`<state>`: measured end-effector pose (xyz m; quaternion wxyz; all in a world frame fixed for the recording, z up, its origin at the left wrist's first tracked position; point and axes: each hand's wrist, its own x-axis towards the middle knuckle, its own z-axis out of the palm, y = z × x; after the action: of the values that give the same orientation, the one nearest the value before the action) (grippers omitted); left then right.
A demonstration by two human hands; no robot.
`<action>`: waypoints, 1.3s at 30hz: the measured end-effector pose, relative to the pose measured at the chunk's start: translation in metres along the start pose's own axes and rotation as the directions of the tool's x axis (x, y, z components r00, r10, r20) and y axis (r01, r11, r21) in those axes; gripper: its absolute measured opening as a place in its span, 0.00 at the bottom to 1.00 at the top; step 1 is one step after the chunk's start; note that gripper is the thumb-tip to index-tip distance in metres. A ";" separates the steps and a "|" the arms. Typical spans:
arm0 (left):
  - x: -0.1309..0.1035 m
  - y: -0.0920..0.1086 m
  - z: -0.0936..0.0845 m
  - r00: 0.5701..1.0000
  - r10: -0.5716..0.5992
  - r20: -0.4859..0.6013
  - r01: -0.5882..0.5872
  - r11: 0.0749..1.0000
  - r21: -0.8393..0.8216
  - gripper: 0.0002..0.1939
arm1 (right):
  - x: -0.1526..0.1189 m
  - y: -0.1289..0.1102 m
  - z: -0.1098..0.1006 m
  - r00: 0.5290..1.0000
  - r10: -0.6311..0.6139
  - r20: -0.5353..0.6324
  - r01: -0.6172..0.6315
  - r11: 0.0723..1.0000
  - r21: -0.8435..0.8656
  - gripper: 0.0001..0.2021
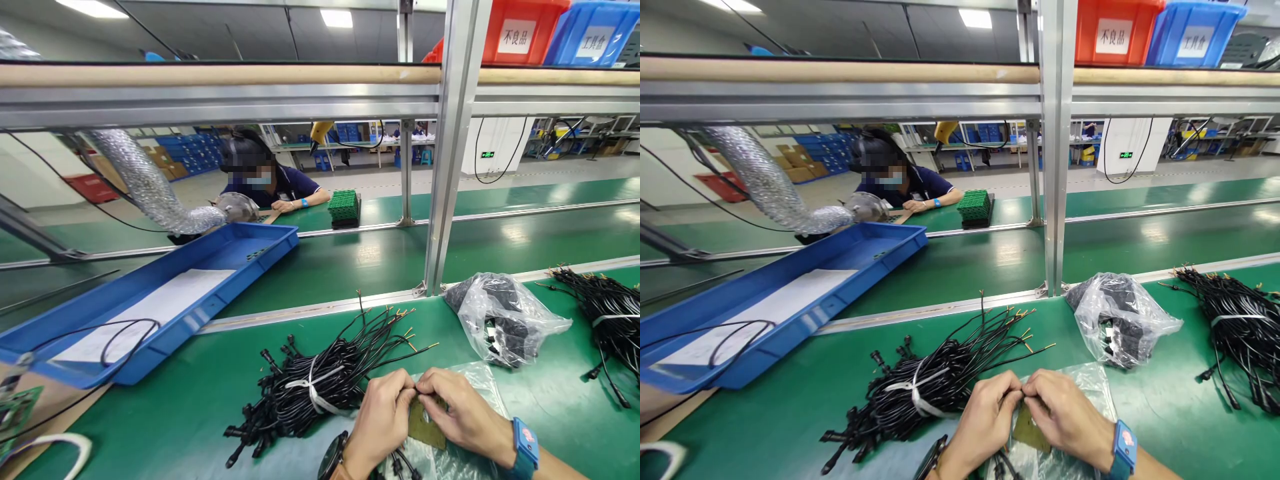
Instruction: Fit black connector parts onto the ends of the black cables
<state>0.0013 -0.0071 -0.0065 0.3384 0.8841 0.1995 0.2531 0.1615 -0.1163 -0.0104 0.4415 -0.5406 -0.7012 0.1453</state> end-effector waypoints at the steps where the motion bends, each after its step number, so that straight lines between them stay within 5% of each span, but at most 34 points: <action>1: 0.000 0.000 0.001 1.000 0.003 0.005 -0.003 1.000 0.014 0.11 | 0.000 0.001 0.001 1.000 0.002 0.000 -0.002 1.000 -0.010 0.06; 14: 0.003 0.010 -0.008 1.000 -0.013 0.002 0.013 0.998 -0.062 0.11 | 0.006 -0.004 -0.006 0.978 0.202 -0.057 -0.188 0.965 0.184 0.04; 19: 0.005 0.011 -0.015 0.995 -0.062 0.075 0.070 0.992 -0.109 0.05 | 0.006 -0.005 -0.008 0.974 0.212 -0.077 -0.200 0.970 0.138 0.03; 27: 0.003 0.006 -0.008 0.999 -0.044 0.032 0.047 0.993 -0.110 0.11 | 0.001 -0.002 -0.002 0.983 0.176 -0.044 -0.164 0.968 0.192 0.04; 33: 0.003 0.004 -0.009 0.993 -0.058 0.100 0.062 0.997 -0.040 0.10 | -0.001 0.003 0.004 0.986 0.168 0.003 -0.165 0.967 0.194 0.05; 39: 0.006 0.008 -0.020 0.989 -0.069 0.134 0.079 0.994 -0.075 0.06 | 0.002 0.005 0.000 0.974 0.217 -0.064 -0.205 0.965 0.163 0.04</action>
<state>-0.0037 0.0008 0.0134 0.3951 0.8765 0.1993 0.1896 0.1643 -0.1123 -0.0127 0.4924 -0.5816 -0.6077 0.2237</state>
